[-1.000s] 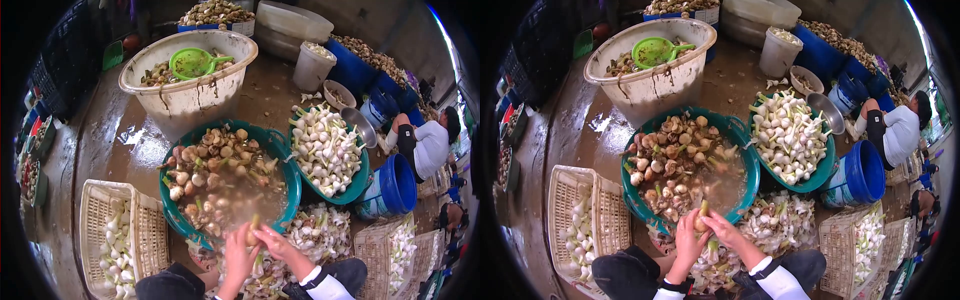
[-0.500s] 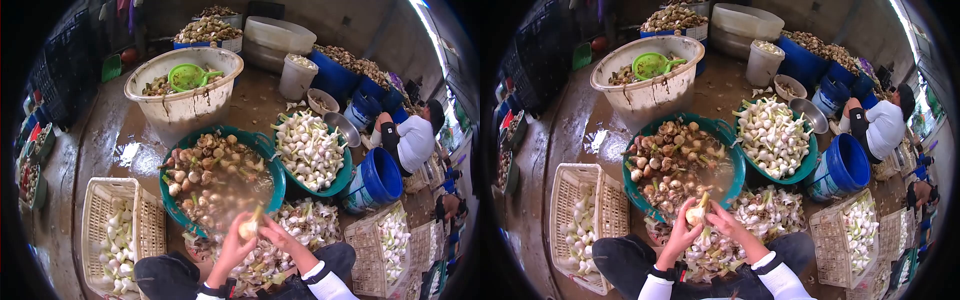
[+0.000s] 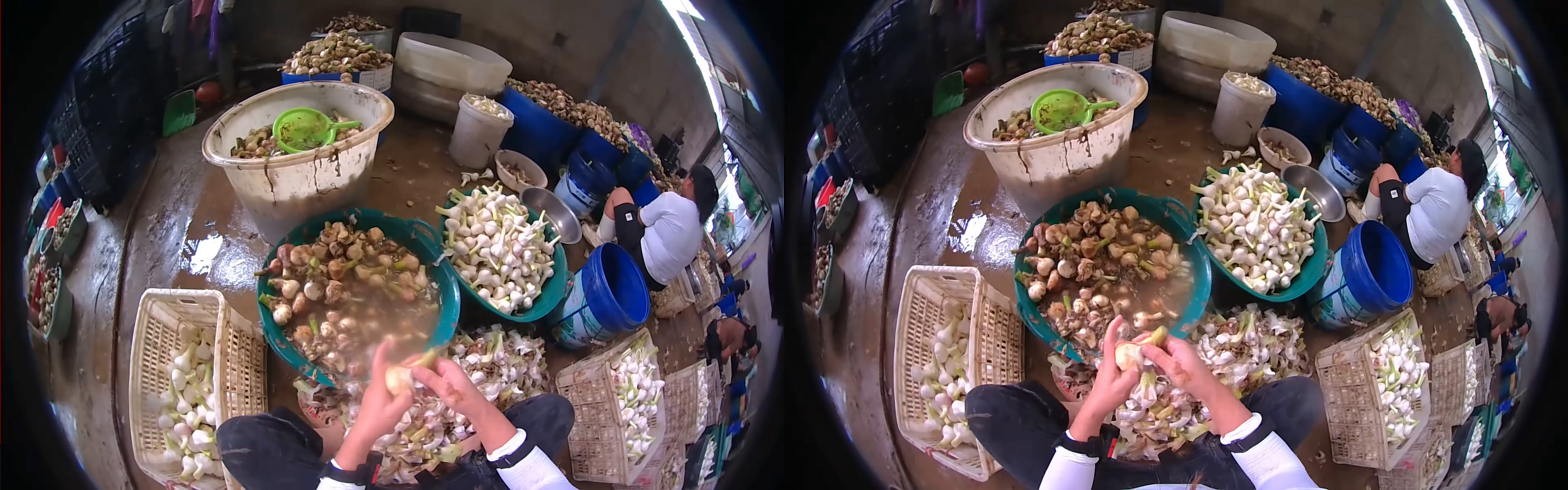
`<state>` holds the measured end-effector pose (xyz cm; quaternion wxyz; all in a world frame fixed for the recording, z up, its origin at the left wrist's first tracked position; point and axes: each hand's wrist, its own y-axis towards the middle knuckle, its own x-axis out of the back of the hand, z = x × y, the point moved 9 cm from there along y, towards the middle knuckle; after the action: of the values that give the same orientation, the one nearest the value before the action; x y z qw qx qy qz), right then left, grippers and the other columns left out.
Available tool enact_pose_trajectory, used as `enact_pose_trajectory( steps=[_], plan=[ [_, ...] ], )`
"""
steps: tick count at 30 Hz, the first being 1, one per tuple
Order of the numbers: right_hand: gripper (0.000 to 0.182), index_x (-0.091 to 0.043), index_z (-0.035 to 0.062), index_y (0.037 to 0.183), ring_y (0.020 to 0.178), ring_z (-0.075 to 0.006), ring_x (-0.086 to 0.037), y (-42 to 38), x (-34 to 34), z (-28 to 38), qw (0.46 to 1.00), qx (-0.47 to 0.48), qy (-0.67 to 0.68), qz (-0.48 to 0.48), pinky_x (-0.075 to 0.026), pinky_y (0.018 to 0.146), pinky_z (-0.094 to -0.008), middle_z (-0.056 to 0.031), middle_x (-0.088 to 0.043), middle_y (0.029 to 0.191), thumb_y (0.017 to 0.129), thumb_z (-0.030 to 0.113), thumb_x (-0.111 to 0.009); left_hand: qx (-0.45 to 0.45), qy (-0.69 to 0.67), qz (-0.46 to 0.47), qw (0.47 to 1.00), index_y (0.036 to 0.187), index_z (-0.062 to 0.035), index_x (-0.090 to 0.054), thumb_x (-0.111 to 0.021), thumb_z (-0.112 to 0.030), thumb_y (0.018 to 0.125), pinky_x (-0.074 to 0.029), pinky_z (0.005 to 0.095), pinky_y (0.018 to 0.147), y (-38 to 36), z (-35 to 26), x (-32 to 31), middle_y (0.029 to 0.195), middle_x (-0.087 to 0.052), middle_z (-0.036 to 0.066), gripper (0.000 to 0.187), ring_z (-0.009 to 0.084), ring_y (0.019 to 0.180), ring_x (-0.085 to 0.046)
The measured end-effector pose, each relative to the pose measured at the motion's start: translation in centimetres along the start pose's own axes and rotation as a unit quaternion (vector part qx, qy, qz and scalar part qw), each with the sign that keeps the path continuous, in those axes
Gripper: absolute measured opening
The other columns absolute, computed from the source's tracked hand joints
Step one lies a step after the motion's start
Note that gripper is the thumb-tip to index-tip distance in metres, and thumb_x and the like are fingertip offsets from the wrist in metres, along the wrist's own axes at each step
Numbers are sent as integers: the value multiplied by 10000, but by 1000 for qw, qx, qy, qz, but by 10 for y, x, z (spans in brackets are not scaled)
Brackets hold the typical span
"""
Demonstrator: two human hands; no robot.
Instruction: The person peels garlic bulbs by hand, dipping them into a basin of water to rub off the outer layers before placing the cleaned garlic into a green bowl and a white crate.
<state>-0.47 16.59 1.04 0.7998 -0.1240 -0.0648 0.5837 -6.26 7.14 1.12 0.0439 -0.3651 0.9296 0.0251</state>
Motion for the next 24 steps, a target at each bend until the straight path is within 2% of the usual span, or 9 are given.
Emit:
enact_pose_trajectory(
  steps=[3, 6, 9, 11, 13, 16, 18, 20, 24],
  plan=[
    [244, -595, -17, 964, 713, -125, -540, -6, 0, 27, 964, 95, -244, -41, -438, 649, -281, -39, -609, 815, 885, 210, -550, 132, -316, 8, 940, 1382, -169, -222, -386, -512, 876, -271, 174, 429, -3, 35, -9, 1040, -526, 22, 633, 51, 569, -414],
    [241, -604, -8, 960, 676, -109, -537, -10, 3, 45, 973, 114, -193, -62, -433, 605, -272, -35, -600, 757, 885, 215, -552, 143, -342, 58, 927, 1374, -174, -243, -261, -464, 935, -300, 167, 428, -6, 36, -19, 1004, -543, 69, 527, 71, 618, -460],
    [228, -614, 30, 968, 645, -61, -514, -5, 8, 4, 996, 32, -69, -36, -417, 559, -235, -2, -593, 779, 892, 233, -541, -24, 22, -80, 996, 1289, -116, -341, -496, -318, 866, -400, 203, 481, 1, 7, 13, 933, -547, 53, 494, 92, 631, -505],
    [230, -607, 45, 1002, 685, -44, -513, -1, 5, -20, 1000, -13, -2, -17, -431, 602, -220, 24, -588, 827, 899, 235, -529, -181, 276, -134, 934, 1194, -73, -421, -631, -193, 764, -460, 228, 542, -3, -33, 24, 945, -563, 73, 494, 120, 708, -568],
    [236, -585, 37, 1036, 733, -52, -522, -1, -4, -16, 994, 2, 108, 26, -438, 659, -221, 19, -582, 848, 906, 222, -518, -20, 18, -37, 999, 1174, -71, -442, -600, -253, 789, -461, 231, 538, 5, -13, 25, 999, -566, 78, 454, 126, 782, -580],
    [242, -536, 31, 1104, 850, -85, -529, -5, -22, -3, 970, -22, 242, 33, -427, 781, -234, -5, -564, 965, 914, 176, -497, 165, -296, 128, 932, 1215, -69, -411, -393, -388, 869, -487, 243, 555, 7, 16, 8, 1036, -550, 86, 471, 148, 784, -581],
    [245, -524, 31, 1119, 901, -106, -538, 0, -18, -13, 973, 15, 229, -6, -428, 813, -249, -24, -560, 1036, 917, 166, -489, 207, -249, 17, 946, 1265, -63, -348, -437, -315, 858, -511, 265, 600, 8, 20, 16, 1083, -522, 119, 487, 181, 813, -581],
    [253, -519, 21, 1137, 992, -138, -533, 6, -5, -12, 991, 100, 55, -66, -416, 865, -273, -45, -530, 1167, 919, 136, -458, 150, -77, -39, 985, 1253, -109, -340, -437, -116, 876, -465, 270, 451, 6, 37, 21, 834, -586, 113, 389, 149, 513, -546],
    [288, -519, 14, 1151, 984, -181, -556, -3, -13, 17, 986, 161, -23, -46, -425, 856, -283, -90, -563, 1132, 912, 148, -429, -15, 65, -152, 986, 1102, -40, -368, -517, 28, 790, -459, 227, 569, 4, 17, 28, 818, -552, 78, 352, 119, 640, -548]
  ],
)
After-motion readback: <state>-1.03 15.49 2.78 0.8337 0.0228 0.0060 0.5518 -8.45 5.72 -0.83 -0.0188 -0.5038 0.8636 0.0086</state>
